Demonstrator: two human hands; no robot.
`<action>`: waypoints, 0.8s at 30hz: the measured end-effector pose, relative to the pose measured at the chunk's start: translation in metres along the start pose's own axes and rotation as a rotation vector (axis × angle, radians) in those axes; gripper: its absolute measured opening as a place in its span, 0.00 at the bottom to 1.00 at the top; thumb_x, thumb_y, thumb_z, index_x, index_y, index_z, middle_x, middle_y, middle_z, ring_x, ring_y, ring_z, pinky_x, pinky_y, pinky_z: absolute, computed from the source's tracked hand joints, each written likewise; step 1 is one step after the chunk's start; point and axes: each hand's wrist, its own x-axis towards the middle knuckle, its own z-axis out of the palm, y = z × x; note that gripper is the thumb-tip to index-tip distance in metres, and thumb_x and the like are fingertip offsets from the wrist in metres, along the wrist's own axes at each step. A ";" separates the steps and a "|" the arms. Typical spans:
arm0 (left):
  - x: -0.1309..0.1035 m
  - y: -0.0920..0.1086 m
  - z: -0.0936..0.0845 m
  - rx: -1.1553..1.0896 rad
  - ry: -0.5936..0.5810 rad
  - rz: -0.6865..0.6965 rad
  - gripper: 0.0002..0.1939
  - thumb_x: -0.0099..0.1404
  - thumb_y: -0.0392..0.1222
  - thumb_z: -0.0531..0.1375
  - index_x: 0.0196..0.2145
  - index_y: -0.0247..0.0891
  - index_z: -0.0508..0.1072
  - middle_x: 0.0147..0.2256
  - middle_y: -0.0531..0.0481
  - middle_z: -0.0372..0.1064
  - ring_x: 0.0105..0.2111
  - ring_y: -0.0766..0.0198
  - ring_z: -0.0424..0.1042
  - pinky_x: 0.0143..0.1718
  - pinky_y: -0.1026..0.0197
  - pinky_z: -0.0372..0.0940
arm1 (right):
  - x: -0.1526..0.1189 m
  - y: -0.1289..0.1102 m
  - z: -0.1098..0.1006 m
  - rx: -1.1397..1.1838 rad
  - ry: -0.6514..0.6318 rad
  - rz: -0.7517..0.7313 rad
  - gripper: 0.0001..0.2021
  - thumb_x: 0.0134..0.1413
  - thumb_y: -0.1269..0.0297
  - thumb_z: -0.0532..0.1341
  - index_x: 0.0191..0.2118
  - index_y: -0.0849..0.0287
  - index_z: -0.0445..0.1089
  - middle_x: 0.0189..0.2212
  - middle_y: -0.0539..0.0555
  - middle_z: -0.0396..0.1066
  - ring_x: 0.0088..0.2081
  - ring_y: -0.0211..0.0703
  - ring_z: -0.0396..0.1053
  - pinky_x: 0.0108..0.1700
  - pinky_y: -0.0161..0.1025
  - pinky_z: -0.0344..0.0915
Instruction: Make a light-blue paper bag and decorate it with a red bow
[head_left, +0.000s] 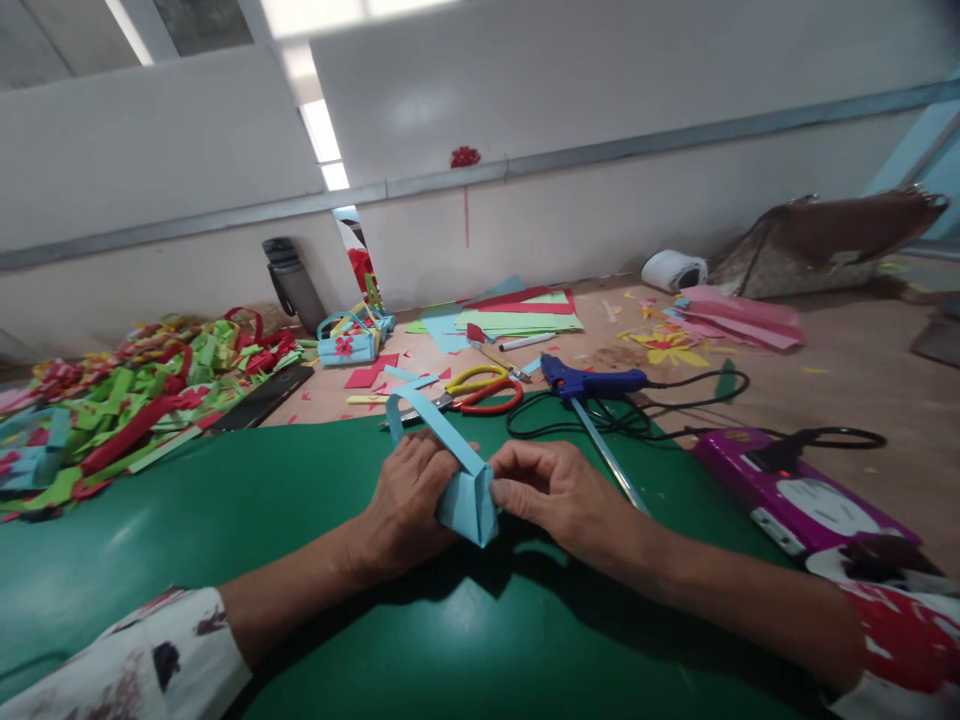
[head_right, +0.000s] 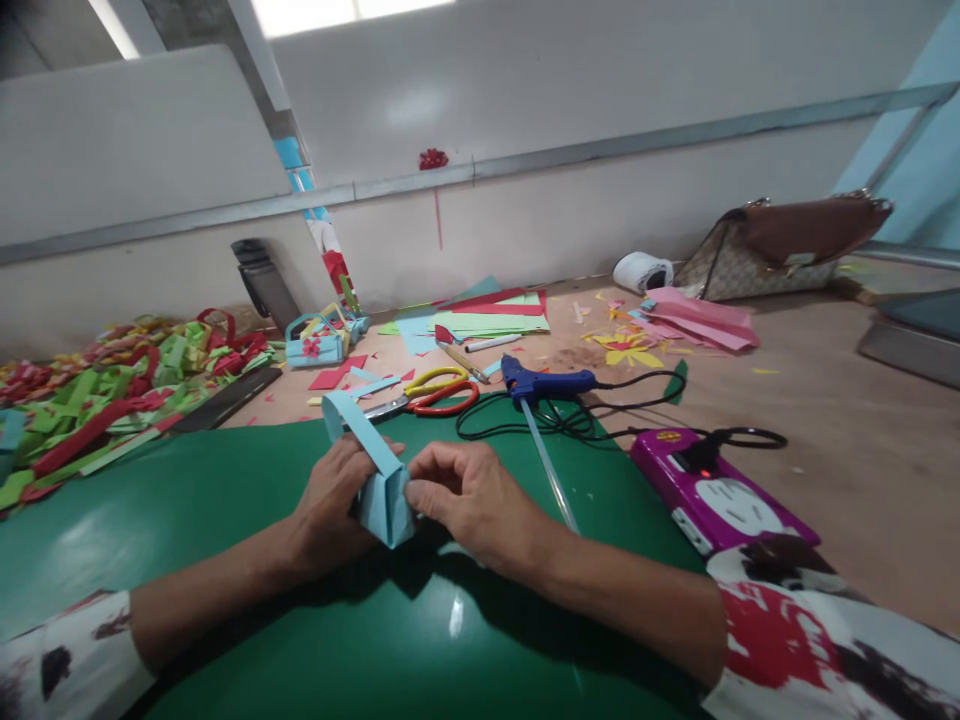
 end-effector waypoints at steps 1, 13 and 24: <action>0.000 0.000 0.000 0.001 0.000 0.003 0.21 0.57 0.40 0.60 0.48 0.36 0.62 0.37 0.42 0.70 0.38 0.53 0.70 0.36 0.53 0.66 | 0.000 0.000 0.000 -0.006 -0.002 -0.003 0.04 0.51 0.69 0.59 0.28 0.62 0.68 0.23 0.48 0.67 0.26 0.34 0.62 0.30 0.33 0.60; 0.004 0.004 -0.001 0.025 -0.003 0.035 0.15 0.58 0.37 0.57 0.45 0.36 0.65 0.35 0.43 0.71 0.37 0.54 0.71 0.36 0.53 0.66 | -0.005 -0.002 0.006 -0.218 0.106 -0.076 0.05 0.47 0.75 0.58 0.25 0.60 0.67 0.23 0.46 0.68 0.27 0.35 0.64 0.30 0.32 0.61; -0.001 0.003 0.002 -0.059 0.097 -0.064 0.21 0.56 0.37 0.59 0.49 0.37 0.62 0.40 0.40 0.69 0.40 0.53 0.70 0.39 0.51 0.68 | -0.007 -0.002 0.005 -0.151 0.049 -0.154 0.04 0.55 0.67 0.58 0.31 0.61 0.68 0.27 0.49 0.70 0.30 0.38 0.66 0.35 0.35 0.63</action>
